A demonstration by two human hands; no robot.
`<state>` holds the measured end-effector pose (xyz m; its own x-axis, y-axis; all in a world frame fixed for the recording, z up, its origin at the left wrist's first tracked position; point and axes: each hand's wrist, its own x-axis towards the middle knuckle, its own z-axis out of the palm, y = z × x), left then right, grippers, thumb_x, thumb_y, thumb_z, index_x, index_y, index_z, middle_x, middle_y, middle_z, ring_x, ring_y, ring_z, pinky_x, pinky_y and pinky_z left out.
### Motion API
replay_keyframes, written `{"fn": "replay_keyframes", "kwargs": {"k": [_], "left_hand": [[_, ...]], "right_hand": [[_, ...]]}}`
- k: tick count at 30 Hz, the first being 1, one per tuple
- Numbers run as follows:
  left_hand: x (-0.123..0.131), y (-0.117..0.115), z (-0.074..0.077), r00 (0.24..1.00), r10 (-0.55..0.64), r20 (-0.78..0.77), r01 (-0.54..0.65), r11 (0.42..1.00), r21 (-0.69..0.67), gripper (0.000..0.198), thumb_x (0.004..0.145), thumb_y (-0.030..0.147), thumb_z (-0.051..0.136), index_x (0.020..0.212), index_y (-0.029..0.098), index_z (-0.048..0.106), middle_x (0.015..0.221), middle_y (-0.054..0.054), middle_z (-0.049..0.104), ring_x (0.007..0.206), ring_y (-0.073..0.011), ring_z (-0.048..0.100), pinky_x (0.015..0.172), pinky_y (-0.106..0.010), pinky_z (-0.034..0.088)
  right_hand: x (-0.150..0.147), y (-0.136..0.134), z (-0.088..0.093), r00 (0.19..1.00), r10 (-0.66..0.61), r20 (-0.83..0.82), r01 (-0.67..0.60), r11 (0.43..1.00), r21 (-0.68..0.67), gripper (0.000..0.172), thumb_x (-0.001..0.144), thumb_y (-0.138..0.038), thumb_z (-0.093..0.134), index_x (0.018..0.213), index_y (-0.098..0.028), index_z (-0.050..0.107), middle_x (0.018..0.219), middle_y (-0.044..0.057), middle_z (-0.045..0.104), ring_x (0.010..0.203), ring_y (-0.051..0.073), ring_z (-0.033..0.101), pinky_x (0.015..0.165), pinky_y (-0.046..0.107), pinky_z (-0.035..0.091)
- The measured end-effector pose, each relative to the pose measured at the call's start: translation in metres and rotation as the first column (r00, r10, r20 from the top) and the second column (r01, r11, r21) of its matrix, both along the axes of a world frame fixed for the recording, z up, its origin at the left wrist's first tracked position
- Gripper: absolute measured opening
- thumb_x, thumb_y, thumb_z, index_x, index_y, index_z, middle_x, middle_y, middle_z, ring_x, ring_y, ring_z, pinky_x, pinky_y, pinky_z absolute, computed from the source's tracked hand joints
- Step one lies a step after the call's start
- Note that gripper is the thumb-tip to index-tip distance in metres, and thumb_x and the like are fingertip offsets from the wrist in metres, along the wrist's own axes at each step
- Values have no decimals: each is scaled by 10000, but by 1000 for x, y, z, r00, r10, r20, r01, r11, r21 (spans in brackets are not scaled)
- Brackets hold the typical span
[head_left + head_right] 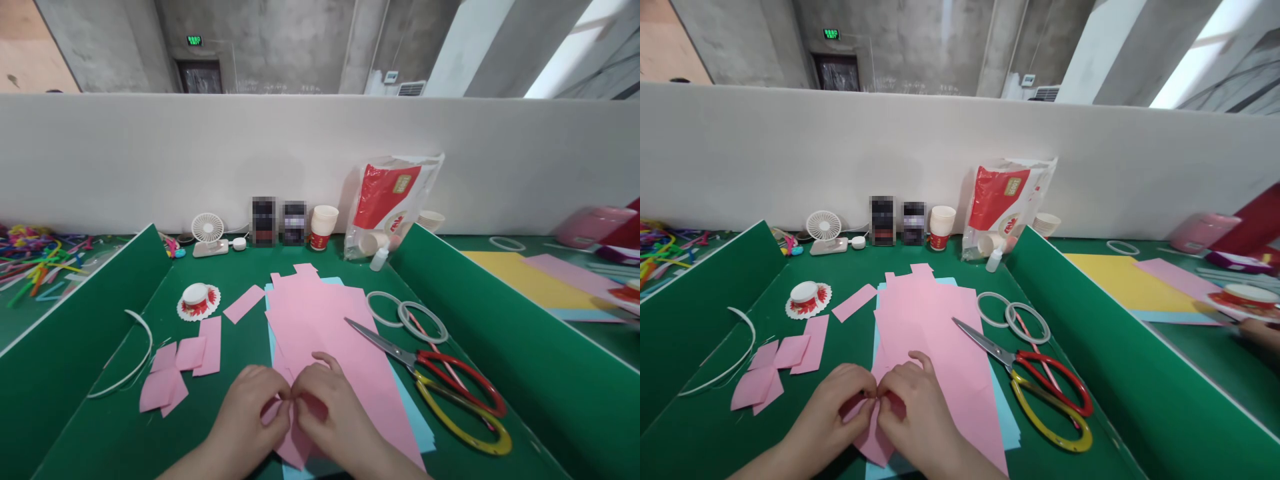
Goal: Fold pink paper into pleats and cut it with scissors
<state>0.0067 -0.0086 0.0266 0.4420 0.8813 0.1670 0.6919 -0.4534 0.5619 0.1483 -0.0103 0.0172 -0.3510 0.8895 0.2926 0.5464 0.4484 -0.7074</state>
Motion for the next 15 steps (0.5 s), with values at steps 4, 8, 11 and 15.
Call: {"fn": "replay_keyframes", "kwargs": {"k": [4,8,11,15], "left_hand": [[0,1,0,998,-14,61,18,998,-53,145,669,91,403,615,183,502,611,-16,576,615,-167,518,582,-273,399],[1,1,0,987,24,160,2,987,-160,137,652,91,410,601,184,495,615,-10,560,618,-166,513,588,-267,395],[1,4,0,952,128,279,-56,966,-253,114,664,123,422,588,189,476,593,9,523,595,-155,497,574,-254,393],[-2,9,0,839,327,436,-181,922,-343,104,703,216,438,602,195,453,582,35,465,575,-139,473,552,-232,398]], "right_hand": [[0,0,3,1000,3,-16,-3,999,-43,161,595,-52,427,567,-194,498,555,-16,578,584,138,547,888,426,307],[1,1,2,999,18,-50,-21,997,-78,198,571,-22,412,568,-202,493,558,-29,568,575,134,546,902,436,292],[5,3,1,984,-50,-169,28,991,-130,165,626,-76,452,683,-208,533,716,11,598,721,173,559,879,425,325],[9,7,2,850,-338,-403,217,923,-317,374,626,-188,554,988,-229,469,984,53,514,939,207,483,800,351,400]]}}
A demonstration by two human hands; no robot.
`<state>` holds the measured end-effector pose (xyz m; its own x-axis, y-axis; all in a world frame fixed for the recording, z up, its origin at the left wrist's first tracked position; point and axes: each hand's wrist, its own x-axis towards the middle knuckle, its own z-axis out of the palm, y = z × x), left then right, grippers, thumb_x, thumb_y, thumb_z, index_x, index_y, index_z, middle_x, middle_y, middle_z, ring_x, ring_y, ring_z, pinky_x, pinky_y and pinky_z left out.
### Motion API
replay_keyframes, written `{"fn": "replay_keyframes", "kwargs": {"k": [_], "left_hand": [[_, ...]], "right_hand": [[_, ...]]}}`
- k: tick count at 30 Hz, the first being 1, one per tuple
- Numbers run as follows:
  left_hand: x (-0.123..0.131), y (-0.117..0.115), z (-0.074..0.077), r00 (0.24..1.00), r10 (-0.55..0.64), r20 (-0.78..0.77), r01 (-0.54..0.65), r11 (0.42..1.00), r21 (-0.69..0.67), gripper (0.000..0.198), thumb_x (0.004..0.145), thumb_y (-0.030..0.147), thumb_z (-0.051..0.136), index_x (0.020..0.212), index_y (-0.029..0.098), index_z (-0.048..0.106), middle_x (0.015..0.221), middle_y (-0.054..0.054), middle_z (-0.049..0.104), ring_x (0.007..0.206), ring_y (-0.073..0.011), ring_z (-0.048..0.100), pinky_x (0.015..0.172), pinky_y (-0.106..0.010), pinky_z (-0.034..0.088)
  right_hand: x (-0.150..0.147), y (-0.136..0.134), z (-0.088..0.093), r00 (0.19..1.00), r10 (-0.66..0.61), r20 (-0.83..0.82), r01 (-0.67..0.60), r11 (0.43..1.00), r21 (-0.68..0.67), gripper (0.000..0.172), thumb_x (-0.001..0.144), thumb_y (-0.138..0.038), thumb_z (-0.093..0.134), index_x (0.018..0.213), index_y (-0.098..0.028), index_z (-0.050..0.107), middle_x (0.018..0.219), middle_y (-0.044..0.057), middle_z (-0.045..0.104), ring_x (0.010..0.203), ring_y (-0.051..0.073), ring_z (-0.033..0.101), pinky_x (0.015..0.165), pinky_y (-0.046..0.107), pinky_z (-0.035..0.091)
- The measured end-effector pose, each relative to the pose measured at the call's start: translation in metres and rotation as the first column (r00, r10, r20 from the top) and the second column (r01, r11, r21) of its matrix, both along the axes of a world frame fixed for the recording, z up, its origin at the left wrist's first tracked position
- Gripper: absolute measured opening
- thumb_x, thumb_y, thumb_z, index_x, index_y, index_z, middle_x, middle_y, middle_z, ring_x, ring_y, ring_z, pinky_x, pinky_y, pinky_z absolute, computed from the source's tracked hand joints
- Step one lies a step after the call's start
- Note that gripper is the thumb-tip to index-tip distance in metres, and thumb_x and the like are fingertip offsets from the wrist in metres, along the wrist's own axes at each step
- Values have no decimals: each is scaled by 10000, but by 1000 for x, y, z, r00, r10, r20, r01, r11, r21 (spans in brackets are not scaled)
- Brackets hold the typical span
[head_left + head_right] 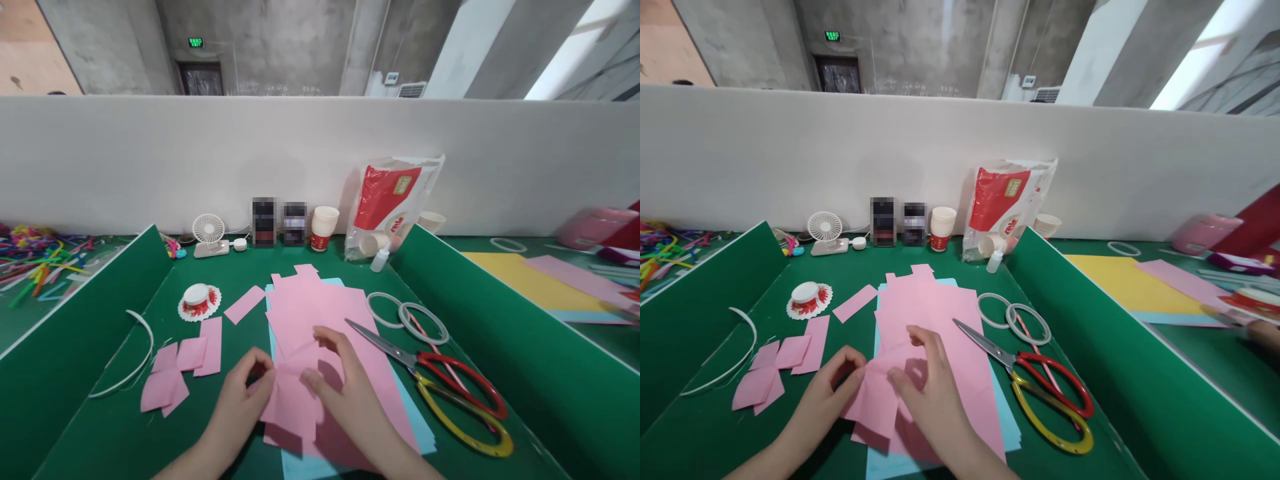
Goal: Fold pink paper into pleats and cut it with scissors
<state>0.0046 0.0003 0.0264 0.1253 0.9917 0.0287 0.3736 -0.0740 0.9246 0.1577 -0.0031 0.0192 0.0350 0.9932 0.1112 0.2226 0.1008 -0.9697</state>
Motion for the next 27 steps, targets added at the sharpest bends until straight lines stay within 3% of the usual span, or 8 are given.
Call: {"fn": "replay_keyframes", "kwargs": {"k": [3,6,11,14,16,20,24,27], "left_hand": [[-2,0,-1,997,57,53,-57,998,3,103,711,245,447,622,197,461,604,36,465,597,-141,484,568,-231,405],[-1,-3,-3,999,31,22,-32,998,45,97,711,226,451,619,198,468,616,29,480,617,-146,493,592,-238,405],[2,-5,-5,997,-8,-78,16,994,106,101,697,183,460,599,201,470,603,24,503,598,-151,500,580,-246,405],[3,-7,-7,991,-27,-132,45,990,130,105,699,157,444,607,201,468,609,18,506,598,-153,504,570,-248,406],[3,-9,-8,986,-46,-157,72,984,162,118,706,154,435,601,201,463,612,13,503,600,-153,504,568,-249,407],[3,-13,-9,978,-86,-190,131,963,234,130,725,168,427,605,200,466,624,2,504,602,-154,500,568,-252,410],[2,-13,-9,974,-69,-217,128,954,271,129,743,170,426,625,206,466,652,-9,514,643,-162,504,599,-267,415],[0,-11,-9,977,-24,-214,91,947,307,109,731,162,446,640,210,481,677,-15,520,673,-170,507,614,-277,422]], "right_hand": [[-2,-1,0,961,-1,-276,-55,979,-197,433,614,-219,585,1014,-238,420,727,-23,495,694,151,517,626,269,438],[-7,-4,-2,885,-16,-464,-171,918,-358,247,626,-275,602,832,-221,477,550,-69,437,525,114,461,502,212,390],[-9,-9,-7,801,-174,-573,-139,877,-460,180,616,-301,638,649,-208,488,566,-45,479,598,130,488,575,211,399],[-9,-9,-7,768,-148,-623,-194,873,-447,173,630,-293,622,688,-205,485,607,-36,506,615,133,500,585,218,399],[-11,-9,-7,787,-131,-603,-189,879,-438,200,633,-283,612,748,-208,466,577,-53,485,559,121,482,542,213,381],[-13,-8,-9,888,-136,-439,-28,937,-347,270,647,-259,577,871,-237,429,549,-88,409,489,100,425,500,200,349],[-13,-9,-9,973,40,-228,-69,990,-120,141,692,-252,522,827,-210,520,836,19,539,814,170,511,747,281,392],[-12,-10,-8,985,107,-132,-120,988,-97,166,685,-220,532,850,-205,545,902,46,554,900,200,508,812,319,389]]}}
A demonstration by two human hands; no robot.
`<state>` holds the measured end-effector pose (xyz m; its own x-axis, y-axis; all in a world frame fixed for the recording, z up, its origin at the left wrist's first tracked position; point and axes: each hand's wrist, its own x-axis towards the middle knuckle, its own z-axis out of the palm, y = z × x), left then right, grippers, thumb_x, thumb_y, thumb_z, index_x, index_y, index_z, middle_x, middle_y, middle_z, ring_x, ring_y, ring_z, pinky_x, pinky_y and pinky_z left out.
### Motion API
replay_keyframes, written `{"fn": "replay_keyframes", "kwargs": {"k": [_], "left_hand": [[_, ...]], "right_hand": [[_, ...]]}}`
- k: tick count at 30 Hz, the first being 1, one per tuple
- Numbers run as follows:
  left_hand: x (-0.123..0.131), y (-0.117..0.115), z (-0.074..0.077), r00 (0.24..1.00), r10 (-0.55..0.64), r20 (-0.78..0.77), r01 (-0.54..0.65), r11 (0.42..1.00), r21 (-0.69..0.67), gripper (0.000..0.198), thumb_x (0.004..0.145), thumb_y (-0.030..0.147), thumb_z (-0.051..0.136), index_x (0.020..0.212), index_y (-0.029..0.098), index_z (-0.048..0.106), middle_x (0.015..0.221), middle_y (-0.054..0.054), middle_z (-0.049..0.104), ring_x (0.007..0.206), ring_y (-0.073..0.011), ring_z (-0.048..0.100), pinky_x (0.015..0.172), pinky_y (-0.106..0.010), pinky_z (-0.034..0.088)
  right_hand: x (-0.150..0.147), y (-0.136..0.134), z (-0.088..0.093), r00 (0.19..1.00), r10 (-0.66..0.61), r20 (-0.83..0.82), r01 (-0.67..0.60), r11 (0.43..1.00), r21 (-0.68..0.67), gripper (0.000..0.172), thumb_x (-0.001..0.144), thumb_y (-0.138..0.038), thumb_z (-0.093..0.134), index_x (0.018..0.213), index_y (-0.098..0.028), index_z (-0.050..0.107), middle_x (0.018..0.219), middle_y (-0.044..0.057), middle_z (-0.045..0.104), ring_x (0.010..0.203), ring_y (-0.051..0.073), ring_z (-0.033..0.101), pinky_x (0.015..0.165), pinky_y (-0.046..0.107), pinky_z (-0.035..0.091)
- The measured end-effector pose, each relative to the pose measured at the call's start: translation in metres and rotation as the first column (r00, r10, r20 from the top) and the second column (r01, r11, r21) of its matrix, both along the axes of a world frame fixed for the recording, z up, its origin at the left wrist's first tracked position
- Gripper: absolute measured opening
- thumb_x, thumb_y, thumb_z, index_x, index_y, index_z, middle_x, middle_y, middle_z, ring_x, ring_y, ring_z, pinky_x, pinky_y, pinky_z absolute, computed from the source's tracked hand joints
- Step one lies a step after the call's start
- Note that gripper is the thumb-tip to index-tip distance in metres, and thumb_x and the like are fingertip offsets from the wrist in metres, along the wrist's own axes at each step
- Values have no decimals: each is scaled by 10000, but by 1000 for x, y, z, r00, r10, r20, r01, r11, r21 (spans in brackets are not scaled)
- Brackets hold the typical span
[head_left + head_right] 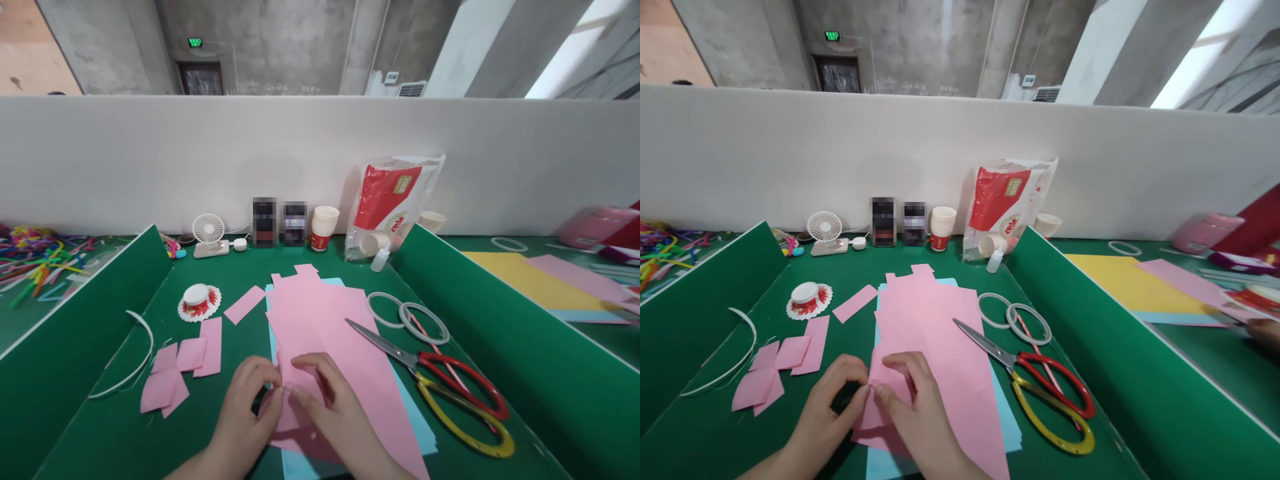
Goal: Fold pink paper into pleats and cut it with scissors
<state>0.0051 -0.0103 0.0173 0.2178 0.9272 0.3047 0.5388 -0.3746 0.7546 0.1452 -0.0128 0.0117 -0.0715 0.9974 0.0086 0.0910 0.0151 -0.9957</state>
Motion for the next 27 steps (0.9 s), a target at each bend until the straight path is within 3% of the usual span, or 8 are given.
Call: {"fn": "replay_keyframes", "kwargs": {"k": [6,11,17,20,27], "left_hand": [[-2,-1,-2,999,-13,33,12,999,35,115,726,148,461,641,207,512,664,-11,548,655,-165,523,603,-260,428],[-1,-2,-1,999,4,45,-5,1000,26,101,726,167,474,643,203,520,651,-12,571,649,-167,538,605,-264,434],[0,-3,1,989,103,110,-98,994,-50,46,679,188,529,701,202,567,650,-9,609,634,-174,573,584,-269,462],[0,-4,1,987,79,142,-68,994,-82,103,688,201,544,763,217,612,701,-21,649,682,-185,591,624,-278,470],[-1,-3,7,981,49,190,-21,989,-148,118,691,199,539,730,229,646,745,-34,659,737,-198,588,676,-295,465]], "right_hand": [[-1,-2,-4,1000,-2,-21,1,999,-38,240,665,-204,549,903,-204,520,929,43,569,934,199,514,837,327,401],[-1,-2,0,999,-21,28,20,999,25,136,665,-189,551,801,-196,552,836,35,571,845,197,540,776,314,428],[-2,-4,1,998,-31,56,25,993,111,100,679,-190,556,778,-204,561,802,29,550,805,189,542,729,295,442],[-1,-5,0,998,-30,63,21,991,135,109,683,-185,556,788,-211,569,815,29,551,821,189,536,742,299,436],[7,2,7,997,38,-60,-39,999,-12,108,673,-204,557,780,-205,570,789,20,591,797,185,545,755,296,421]]}}
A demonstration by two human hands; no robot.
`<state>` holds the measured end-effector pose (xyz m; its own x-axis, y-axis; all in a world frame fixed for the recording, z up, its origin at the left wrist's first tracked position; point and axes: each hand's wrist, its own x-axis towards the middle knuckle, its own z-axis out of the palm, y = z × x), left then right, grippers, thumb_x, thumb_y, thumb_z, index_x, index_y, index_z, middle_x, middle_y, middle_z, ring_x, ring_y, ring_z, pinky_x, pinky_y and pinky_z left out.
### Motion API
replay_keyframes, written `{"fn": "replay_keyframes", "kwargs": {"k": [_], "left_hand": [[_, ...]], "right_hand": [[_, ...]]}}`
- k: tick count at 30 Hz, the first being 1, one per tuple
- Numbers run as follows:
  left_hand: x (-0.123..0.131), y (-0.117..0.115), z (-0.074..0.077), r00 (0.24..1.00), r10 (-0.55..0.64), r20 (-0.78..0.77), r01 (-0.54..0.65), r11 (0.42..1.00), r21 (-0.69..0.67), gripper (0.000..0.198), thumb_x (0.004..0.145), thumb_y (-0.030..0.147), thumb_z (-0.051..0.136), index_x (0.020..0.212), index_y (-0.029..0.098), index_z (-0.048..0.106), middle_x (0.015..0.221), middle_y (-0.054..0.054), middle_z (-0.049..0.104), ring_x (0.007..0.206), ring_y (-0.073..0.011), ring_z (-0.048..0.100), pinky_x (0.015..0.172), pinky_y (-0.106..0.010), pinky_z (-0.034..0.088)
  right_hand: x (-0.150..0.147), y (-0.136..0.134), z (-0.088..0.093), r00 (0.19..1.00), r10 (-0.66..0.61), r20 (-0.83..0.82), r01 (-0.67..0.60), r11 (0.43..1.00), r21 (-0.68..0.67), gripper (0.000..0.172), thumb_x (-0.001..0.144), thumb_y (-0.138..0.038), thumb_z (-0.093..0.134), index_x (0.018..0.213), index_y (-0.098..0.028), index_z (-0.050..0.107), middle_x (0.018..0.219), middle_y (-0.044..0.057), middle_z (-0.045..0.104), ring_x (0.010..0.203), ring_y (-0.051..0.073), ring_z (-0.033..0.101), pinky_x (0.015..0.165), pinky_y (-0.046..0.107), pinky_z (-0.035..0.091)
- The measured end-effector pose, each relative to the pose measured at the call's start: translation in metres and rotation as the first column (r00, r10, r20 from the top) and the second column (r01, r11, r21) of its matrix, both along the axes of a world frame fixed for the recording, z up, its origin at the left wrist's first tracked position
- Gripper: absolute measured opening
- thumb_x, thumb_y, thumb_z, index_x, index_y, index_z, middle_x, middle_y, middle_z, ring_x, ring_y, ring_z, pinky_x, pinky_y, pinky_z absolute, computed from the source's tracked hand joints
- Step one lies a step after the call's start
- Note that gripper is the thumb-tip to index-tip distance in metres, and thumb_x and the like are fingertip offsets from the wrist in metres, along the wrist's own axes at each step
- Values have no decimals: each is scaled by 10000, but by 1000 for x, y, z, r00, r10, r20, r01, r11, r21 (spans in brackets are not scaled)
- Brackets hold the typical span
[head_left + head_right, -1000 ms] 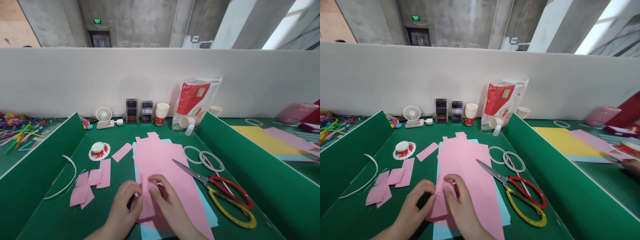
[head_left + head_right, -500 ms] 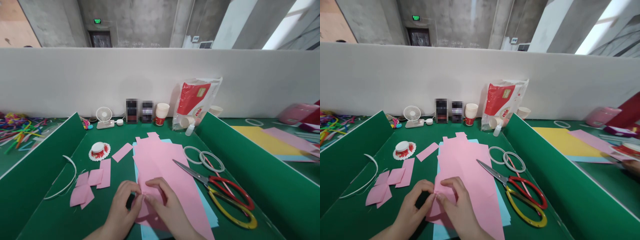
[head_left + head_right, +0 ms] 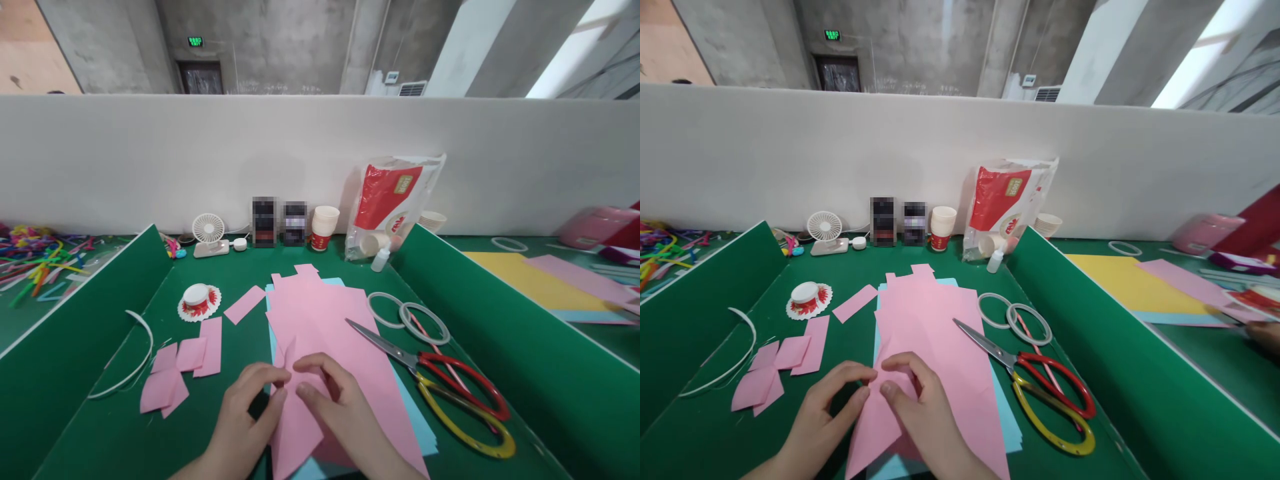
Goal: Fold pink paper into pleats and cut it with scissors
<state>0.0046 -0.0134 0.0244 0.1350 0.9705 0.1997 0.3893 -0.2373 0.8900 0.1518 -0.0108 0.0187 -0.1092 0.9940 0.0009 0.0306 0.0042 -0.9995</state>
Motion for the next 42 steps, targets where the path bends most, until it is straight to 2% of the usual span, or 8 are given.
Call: {"fn": "replay_keyframes", "kwargs": {"k": [8,12,14,16,23,29,35,42], "left_hand": [[0,7,-4,961,90,260,-13,959,-284,228,678,276,568,893,208,536,742,-3,588,740,-169,561,698,-286,448],[0,11,0,839,102,535,262,785,-561,336,718,412,533,965,183,527,929,-65,621,847,-202,578,737,-317,442],[0,10,1,748,131,651,419,667,-615,388,719,468,508,936,150,561,851,-85,660,794,-227,610,706,-334,451],[0,10,0,674,168,719,489,629,-605,440,701,515,499,912,138,585,802,-94,679,775,-249,623,690,-348,454],[-3,13,0,523,191,831,520,700,-489,431,676,556,506,803,167,639,874,-81,687,930,-264,576,812,-365,412],[7,0,3,630,146,763,484,695,-532,348,607,269,698,931,164,628,865,-67,692,861,-239,604,732,-314,446],[13,-2,7,659,199,725,405,719,-565,249,696,233,623,932,154,634,748,-48,700,691,-182,626,621,-262,453],[11,-3,5,697,177,695,363,749,-555,356,657,295,647,986,164,607,904,-67,676,853,-221,585,756,-309,421]], "right_hand": [[8,3,9,987,22,-158,-37,995,-93,124,665,-276,588,772,-216,568,775,-6,563,763,164,524,670,238,414],[11,3,10,988,71,-137,-79,996,-52,103,682,-268,582,772,-219,572,797,-3,564,800,164,519,694,237,410],[11,3,11,989,76,-125,-80,996,-30,86,686,-257,577,761,-215,568,788,-1,564,804,166,523,714,247,412],[11,4,12,993,60,-99,-61,998,-11,72,691,-249,566,751,-209,564,778,4,565,798,170,528,737,263,414],[12,6,11,999,-38,-17,39,997,68,65,707,-236,521,754,-206,555,779,16,577,799,174,542,733,266,436],[10,1,6,988,-86,130,69,989,132,88,742,-243,485,779,-218,561,793,27,564,811,184,547,718,284,458],[6,-1,-4,894,-193,405,48,939,340,115,712,-285,554,795,-244,623,1157,69,445,1091,263,402,861,384,382],[3,1,-4,862,-182,473,-106,848,519,85,743,-142,509,760,-212,553,740,8,624,730,169,574,862,434,320]]}}
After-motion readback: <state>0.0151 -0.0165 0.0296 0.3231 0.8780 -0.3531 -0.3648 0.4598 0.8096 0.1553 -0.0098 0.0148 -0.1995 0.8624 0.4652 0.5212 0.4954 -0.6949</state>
